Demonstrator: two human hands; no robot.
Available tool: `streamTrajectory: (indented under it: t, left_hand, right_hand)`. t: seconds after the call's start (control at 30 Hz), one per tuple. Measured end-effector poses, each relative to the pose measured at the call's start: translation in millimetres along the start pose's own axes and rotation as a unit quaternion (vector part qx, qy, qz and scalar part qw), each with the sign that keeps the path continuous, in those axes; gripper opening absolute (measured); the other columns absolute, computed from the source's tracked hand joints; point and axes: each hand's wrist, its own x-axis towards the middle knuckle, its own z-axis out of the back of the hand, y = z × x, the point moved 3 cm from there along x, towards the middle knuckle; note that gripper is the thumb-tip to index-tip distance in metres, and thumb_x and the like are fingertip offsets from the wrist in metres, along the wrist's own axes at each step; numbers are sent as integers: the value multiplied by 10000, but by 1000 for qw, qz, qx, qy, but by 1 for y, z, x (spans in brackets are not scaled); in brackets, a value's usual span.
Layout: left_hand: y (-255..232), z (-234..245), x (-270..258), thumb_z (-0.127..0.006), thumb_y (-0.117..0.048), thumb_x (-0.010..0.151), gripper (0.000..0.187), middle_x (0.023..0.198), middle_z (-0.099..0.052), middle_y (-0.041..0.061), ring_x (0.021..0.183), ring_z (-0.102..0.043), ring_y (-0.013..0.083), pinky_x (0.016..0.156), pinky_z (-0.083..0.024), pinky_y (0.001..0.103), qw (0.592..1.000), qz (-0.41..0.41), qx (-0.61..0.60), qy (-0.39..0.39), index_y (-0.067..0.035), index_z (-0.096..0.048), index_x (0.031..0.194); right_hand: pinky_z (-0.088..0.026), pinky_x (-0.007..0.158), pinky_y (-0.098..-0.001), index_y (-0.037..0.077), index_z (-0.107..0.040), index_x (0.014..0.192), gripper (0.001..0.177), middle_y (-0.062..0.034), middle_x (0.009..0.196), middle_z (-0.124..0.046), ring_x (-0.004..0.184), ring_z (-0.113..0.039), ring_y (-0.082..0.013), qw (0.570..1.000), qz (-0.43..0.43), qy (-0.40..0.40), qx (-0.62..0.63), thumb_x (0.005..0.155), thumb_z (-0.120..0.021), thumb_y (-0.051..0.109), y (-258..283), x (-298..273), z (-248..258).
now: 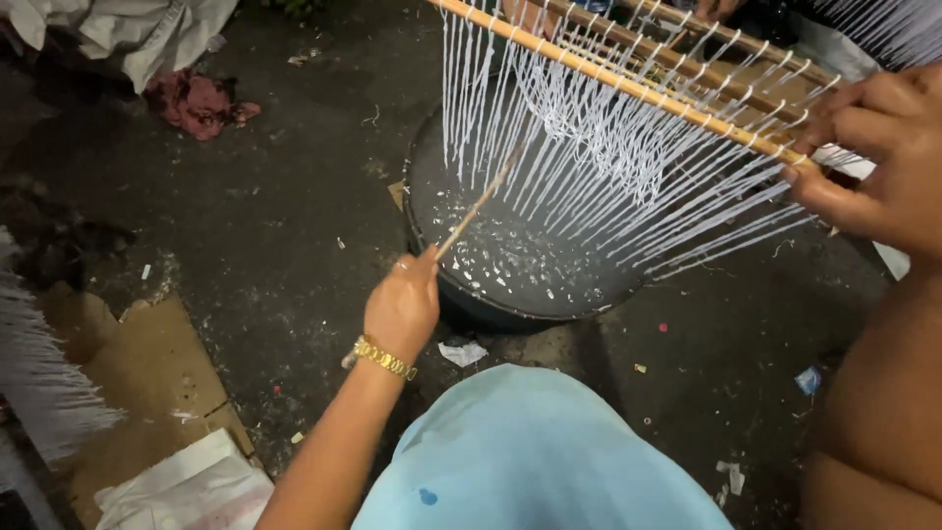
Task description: Dipping a large frame of candle wicks into a vat of molten wax to coat them.
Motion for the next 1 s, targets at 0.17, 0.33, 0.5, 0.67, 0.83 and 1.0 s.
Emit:
streamTrajectory:
  t: [0.17, 0.33, 0.5, 0.67, 0.83, 1.0]
  left_hand:
    - [33, -51, -26, -559, -182, 1022, 294, 912, -681, 164, 609, -673, 377, 476, -555, 494, 999, 20, 35, 33, -88, -691, 1267]
    - [27, -24, -20, -481, -97, 1019, 166, 776, -612, 162, 594, -634, 396, 484, -496, 518, 989, 79, 2, 123, -71, -606, 913]
    - [23, 40, -34, -476, -69, 997, 321, 911, -705, 194, 708, -716, 405, 583, -577, 554, 983, 134, 24, 120, -59, -705, 1221]
    - [6, 58, -30, -587, -144, 1034, 329, 956, -633, 163, 646, -640, 390, 446, -504, 480, 994, 1, 48, -101, -89, -649, 1352]
    - [7, 35, 0, -593, -136, 1031, 345, 1000, -628, 172, 682, -655, 383, 485, -532, 457, 994, 0, 35, -101, -61, -635, 1365]
    - [50, -27, -8, -527, -135, 1015, 334, 1107, -695, 225, 809, -708, 428, 603, -586, 526, 995, 95, -17, -9, -41, -675, 1299]
  right_hand:
    - [-418, 1183, -455, 81, -760, 1046, 190, -100, 1204, -683, 1213, -664, -280, 999, -17, 23, -21, 992, -787, 261, -8, -8, -1]
    - [-498, 1083, -432, 47, -740, 1050, 178, -134, 1177, -643, 1177, -655, -299, 999, 3, 42, -21, 984, -796, 202, -20, -7, -4]
    - [-493, 1079, -434, 25, -746, 1081, 279, -168, 1206, -628, 1181, -644, -304, 999, -8, 43, -9, 930, -806, 251, -41, -16, -18]
    - [-488, 1065, -438, 9, -730, 1066, 251, -164, 1144, -649, 1138, -629, -303, 999, 10, 47, -6, 990, -783, 243, -49, -19, -24]
    - [-471, 1083, -455, -42, -687, 1111, 250, -180, 1155, -624, 1207, -592, -333, 999, 6, 38, 38, 1019, -779, 172, -56, -22, -29]
    - [-496, 989, -442, -53, -694, 1102, 245, -184, 1099, -623, 1065, -598, -313, 998, 7, 47, 36, 996, -773, 153, -57, -20, -31]
